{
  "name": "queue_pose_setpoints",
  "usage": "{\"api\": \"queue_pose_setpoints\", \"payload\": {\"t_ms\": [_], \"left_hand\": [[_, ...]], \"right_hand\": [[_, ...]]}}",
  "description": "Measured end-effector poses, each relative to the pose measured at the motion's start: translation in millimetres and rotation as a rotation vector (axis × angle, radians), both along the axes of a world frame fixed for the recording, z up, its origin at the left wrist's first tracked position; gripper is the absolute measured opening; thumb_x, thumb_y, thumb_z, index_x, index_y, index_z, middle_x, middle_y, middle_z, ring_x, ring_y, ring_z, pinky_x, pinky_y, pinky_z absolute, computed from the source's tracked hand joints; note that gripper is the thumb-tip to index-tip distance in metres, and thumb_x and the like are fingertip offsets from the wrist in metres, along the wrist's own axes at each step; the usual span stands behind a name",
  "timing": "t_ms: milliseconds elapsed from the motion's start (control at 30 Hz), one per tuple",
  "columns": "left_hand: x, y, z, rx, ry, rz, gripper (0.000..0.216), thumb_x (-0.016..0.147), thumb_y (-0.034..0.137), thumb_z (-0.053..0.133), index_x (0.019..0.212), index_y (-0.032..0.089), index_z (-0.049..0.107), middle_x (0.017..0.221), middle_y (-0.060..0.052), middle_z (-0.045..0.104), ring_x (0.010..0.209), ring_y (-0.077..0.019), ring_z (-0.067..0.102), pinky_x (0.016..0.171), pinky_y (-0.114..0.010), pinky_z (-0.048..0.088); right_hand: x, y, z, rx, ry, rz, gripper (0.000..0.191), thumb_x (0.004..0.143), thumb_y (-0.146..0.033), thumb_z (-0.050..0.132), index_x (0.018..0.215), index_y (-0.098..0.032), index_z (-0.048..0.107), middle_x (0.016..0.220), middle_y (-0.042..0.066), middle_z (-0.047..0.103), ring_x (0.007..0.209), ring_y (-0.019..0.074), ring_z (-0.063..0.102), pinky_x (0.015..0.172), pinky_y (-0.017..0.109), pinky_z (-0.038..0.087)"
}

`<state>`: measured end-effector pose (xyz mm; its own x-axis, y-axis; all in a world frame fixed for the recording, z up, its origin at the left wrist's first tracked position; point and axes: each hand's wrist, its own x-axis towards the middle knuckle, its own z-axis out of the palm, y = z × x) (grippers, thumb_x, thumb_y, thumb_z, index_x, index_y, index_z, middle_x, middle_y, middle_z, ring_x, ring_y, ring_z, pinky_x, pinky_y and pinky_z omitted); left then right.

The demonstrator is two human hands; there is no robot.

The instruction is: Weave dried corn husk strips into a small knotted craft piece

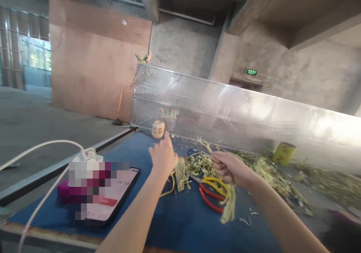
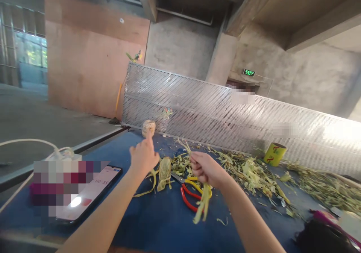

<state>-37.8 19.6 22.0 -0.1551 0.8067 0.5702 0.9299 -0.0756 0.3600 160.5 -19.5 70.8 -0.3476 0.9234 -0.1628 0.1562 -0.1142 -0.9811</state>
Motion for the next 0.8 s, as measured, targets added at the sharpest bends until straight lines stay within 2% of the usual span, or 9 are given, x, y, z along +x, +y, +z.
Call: {"api": "queue_pose_setpoints", "payload": {"t_ms": [67,100,200,367,500,600,667,733,800], "left_hand": [[-10.5,2.9,-1.4,-0.319,-0.099,0.172,0.082,0.062,0.019,0.054,0.133,-0.001,0.018,0.102,-0.027,0.059,0.092,-0.0413,0.054,0.075,-0.055,0.032],[-14.2,4.1,-3.1,-0.465,-0.141,0.191,0.087,0.059,0.014,0.055,0.134,0.000,0.014,0.098,-0.027,0.061,0.091,-0.0420,0.055,0.076,-0.057,0.031],[-19.3,7.7,-9.7,-0.508,-0.286,0.187,0.097,0.052,0.002,0.056,0.136,0.004,0.008,0.101,-0.028,0.060,0.096,-0.0441,0.052,0.076,-0.058,0.030],[-18.7,14.8,-17.6,-0.474,-0.499,0.187,0.102,0.046,-0.008,0.059,0.135,0.003,0.011,0.089,-0.029,0.064,0.092,-0.0418,0.057,0.077,-0.056,0.032],[-15.9,15.9,-13.0,-0.357,-0.547,0.166,0.094,0.049,-0.011,0.056,0.134,0.004,0.018,0.094,-0.033,0.061,0.094,-0.0403,0.057,0.080,-0.056,0.033],[-12.3,12.4,4.3,-0.212,-0.576,0.097,0.084,0.053,-0.010,0.055,0.130,0.010,0.030,0.088,-0.024,0.064,0.096,-0.0355,0.057,0.083,-0.046,0.037],[-9.2,9.0,21.8,-0.002,-0.773,-0.061,0.078,0.049,-0.012,0.057,0.123,0.009,0.042,0.063,-0.012,0.064,0.088,-0.0321,0.061,0.078,-0.036,0.042],[-5.0,5.5,41.0,-0.003,-0.812,-0.202,0.086,0.048,-0.013,0.059,0.128,0.009,0.036,0.049,-0.002,0.058,0.069,-0.0267,0.065,0.066,-0.029,0.046],[0.5,2.6,58.1,-0.056,-0.865,-0.369,0.090,0.053,-0.009,0.061,0.134,0.013,0.026,0.049,0.000,0.058,0.050,-0.0201,0.061,0.054,-0.025,0.045]], "right_hand": [[-3.4,14.0,1.0,0.000,0.199,0.047,0.031,0.081,-0.033,0.045,0.060,-0.019,0.028,0.049,-0.010,0.017,0.037,0.0019,0.013,0.031,0.011,0.005],[-4.9,21.6,-0.9,-0.012,0.299,0.063,0.031,0.081,-0.033,0.046,0.060,-0.019,0.029,0.049,-0.010,0.016,0.038,0.0022,0.012,0.030,0.011,0.005],[-6.6,44.4,-17.4,-0.101,0.528,0.098,0.030,0.080,-0.029,0.049,0.061,-0.018,0.030,0.049,-0.010,0.016,0.038,0.0023,0.011,0.029,0.011,0.005],[5.1,69.4,-58.9,-0.250,0.666,0.081,0.031,0.079,-0.024,0.051,0.060,-0.019,0.027,0.048,-0.010,0.015,0.036,0.0018,0.011,0.028,0.009,0.005],[20.4,71.6,-68.3,-0.257,0.758,0.053,0.030,0.082,-0.022,0.046,0.060,-0.019,0.026,0.048,-0.010,0.015,0.035,0.0023,0.012,0.028,0.009,0.007],[24.7,67.1,-63.4,-0.245,0.795,0.034,0.030,0.083,-0.022,0.043,0.059,-0.019,0.026,0.048,-0.010,0.015,0.035,0.0020,0.012,0.028,0.009,0.007],[23.8,63.1,-59.8,-0.243,0.801,0.025,0.030,0.084,-0.022,0.041,0.058,-0.018,0.026,0.049,-0.010,0.015,0.035,0.0019,0.012,0.028,0.010,0.007],[22.2,59.2,-57.5,-0.245,0.809,0.038,0.030,0.085,-0.022,0.039,0.058,-0.018,0.027,0.049,-0.009,0.014,0.036,0.0020,0.012,0.028,0.010,0.006],[21.2,56.1,-56.4,-0.241,0.813,0.072,0.029,0.085,-0.023,0.040,0.059,-0.018,0.029,0.049,-0.009,0.015,0.036,0.0022,0.013,0.028,0.010,0.006]]}}
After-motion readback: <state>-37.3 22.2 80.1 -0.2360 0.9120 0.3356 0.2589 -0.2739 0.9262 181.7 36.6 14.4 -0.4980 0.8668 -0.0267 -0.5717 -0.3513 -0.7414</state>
